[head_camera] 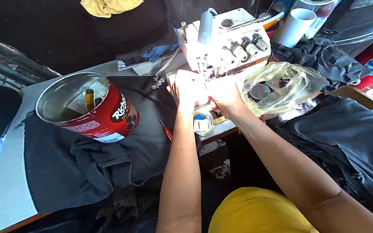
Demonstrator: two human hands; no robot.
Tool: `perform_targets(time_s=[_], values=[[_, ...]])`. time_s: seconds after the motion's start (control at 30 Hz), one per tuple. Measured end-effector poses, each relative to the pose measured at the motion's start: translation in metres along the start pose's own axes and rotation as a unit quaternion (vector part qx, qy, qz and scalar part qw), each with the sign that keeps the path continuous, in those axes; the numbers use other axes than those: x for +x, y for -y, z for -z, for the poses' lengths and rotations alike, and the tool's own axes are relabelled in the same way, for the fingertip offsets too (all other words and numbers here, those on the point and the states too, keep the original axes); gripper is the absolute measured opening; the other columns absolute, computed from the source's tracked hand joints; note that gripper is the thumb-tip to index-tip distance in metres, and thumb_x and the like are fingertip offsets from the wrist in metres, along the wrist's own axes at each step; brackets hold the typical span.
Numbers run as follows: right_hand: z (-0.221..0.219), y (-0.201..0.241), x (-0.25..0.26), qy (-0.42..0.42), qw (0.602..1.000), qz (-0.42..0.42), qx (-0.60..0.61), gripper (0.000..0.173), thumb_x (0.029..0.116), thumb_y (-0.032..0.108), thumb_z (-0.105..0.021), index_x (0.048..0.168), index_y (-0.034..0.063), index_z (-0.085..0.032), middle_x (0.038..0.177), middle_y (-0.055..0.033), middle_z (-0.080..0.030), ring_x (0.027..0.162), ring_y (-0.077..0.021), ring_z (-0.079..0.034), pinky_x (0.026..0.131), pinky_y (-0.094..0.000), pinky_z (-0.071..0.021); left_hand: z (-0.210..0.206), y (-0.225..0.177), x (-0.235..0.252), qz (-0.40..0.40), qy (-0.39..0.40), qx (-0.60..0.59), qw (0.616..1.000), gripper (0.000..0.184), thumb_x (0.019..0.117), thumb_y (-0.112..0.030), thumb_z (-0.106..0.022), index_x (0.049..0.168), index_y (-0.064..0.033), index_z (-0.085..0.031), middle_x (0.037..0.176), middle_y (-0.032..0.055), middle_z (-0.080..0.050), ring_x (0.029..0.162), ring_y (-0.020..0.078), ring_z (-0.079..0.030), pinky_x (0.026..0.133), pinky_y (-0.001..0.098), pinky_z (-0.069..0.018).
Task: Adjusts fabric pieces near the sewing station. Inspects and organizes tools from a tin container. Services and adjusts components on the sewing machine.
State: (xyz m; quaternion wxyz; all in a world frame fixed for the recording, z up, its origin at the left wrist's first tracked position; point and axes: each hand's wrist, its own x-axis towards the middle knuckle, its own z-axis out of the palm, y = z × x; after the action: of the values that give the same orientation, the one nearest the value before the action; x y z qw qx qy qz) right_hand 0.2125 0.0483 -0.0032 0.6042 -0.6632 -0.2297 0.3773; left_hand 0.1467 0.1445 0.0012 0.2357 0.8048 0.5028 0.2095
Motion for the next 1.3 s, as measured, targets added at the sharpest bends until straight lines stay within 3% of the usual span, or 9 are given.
perform_targets(time_s=[0.2, 0.33, 0.6, 0.73, 0.93, 1.13, 1.3], values=[[0.009, 0.006, -0.009, 0.026, 0.999, -0.01, -0.021, 0.009, 0.0972, -0.001, -0.059, 0.088, -0.0004, -0.058, 0.057, -0.004, -0.054, 0.037, -0.0062, -0.047, 0.035, -0.0192, -0.0408, -0.001, 0.003, 0.002, -0.01, 0.005, 0.015, 1.0, 0.024, 0.0951, -0.033, -0.066, 0.103, -0.0137, -0.077, 0.114, 0.0099, -0.071, 0.119, 0.0307, -0.06, 0.101, 0.0613, -0.0383], [0.014, 0.0, -0.018, 0.024, 1.0, -0.014, -0.011, 0.002, 0.0983, -0.001, -0.058, 0.098, -0.0014, -0.06, 0.064, -0.0066, -0.059, 0.037, -0.0067, -0.047, 0.034, -0.0197, -0.0409, 0.001, 0.003, 0.001, -0.015, 0.027, 0.025, 0.999, 0.023, 0.097, -0.031, -0.063, 0.106, -0.0144, -0.076, 0.116, 0.0095, -0.07, 0.121, 0.0298, -0.058, 0.103, 0.0606, -0.0359], [0.017, -0.004, -0.03, 0.015, 0.999, -0.025, 0.029, 0.007, 0.1, 0.002, -0.06, 0.104, -0.0015, -0.057, 0.064, -0.006, -0.058, 0.035, -0.0053, -0.045, 0.032, -0.0187, -0.0399, 0.001, 0.004, 0.001, -0.012, 0.027, 0.031, 0.999, 0.027, 0.0942, -0.033, -0.066, 0.108, -0.0115, -0.075, 0.122, 0.0137, -0.066, 0.127, 0.0339, -0.053, 0.103, 0.0613, -0.0359], [0.018, -0.005, -0.031, 0.011, 0.999, -0.027, 0.035, 0.015, 0.0996, 0.0, -0.06, 0.114, -0.0025, -0.055, 0.067, -0.007, -0.059, 0.036, -0.0055, -0.047, 0.033, -0.0187, -0.0407, 0.001, 0.002, 0.001, -0.012, 0.026, 0.03, 0.999, 0.029, 0.0949, -0.035, -0.066, 0.107, -0.0107, -0.074, 0.119, 0.0137, -0.068, 0.123, 0.0336, -0.055, 0.102, 0.061, -0.0361], [0.022, -0.007, -0.032, 0.013, 0.999, -0.024, 0.035, 0.016, 0.0997, 0.0, -0.059, 0.116, -0.0019, -0.057, 0.067, -0.0063, -0.058, 0.036, -0.0063, -0.046, 0.032, -0.0194, -0.0406, -0.001, 0.004, 0.002, -0.021, 0.019, 0.04, 0.999, 0.024, 0.0942, -0.033, -0.065, 0.104, -0.0153, -0.077, 0.118, 0.0108, -0.069, 0.124, 0.0316, -0.054, 0.102, 0.0601, -0.0354], [0.032, -0.012, -0.042, 0.006, 1.0, -0.022, -0.003, 0.024, 0.099, 0.0, -0.059, 0.123, 0.0014, -0.054, 0.068, -0.006, -0.059, 0.035, -0.0061, -0.047, 0.032, -0.0197, -0.0417, -0.001, 0.007, 0.002, -0.02, 0.018, 0.025, 0.999, 0.025, 0.1001, -0.027, -0.058, 0.112, -0.0121, -0.074, 0.122, 0.0121, -0.068, 0.126, 0.031, -0.056, 0.107, 0.0589, -0.0344], [0.047, -0.019, -0.055, 0.011, 0.999, 0.002, -0.037, 0.019, 0.1023, 0.004, -0.057, 0.121, 0.0057, -0.055, 0.069, -0.006, -0.06, 0.035, -0.0055, -0.044, 0.031, -0.019, -0.0396, 0.0, 0.009, 0.0, -0.033, -0.003, -0.007, 0.999, 0.021, 0.0957, -0.026, -0.065, 0.108, -0.013, -0.077, 0.119, 0.0115, -0.07, 0.121, 0.0299, -0.06, 0.104, 0.0574, -0.0388]])
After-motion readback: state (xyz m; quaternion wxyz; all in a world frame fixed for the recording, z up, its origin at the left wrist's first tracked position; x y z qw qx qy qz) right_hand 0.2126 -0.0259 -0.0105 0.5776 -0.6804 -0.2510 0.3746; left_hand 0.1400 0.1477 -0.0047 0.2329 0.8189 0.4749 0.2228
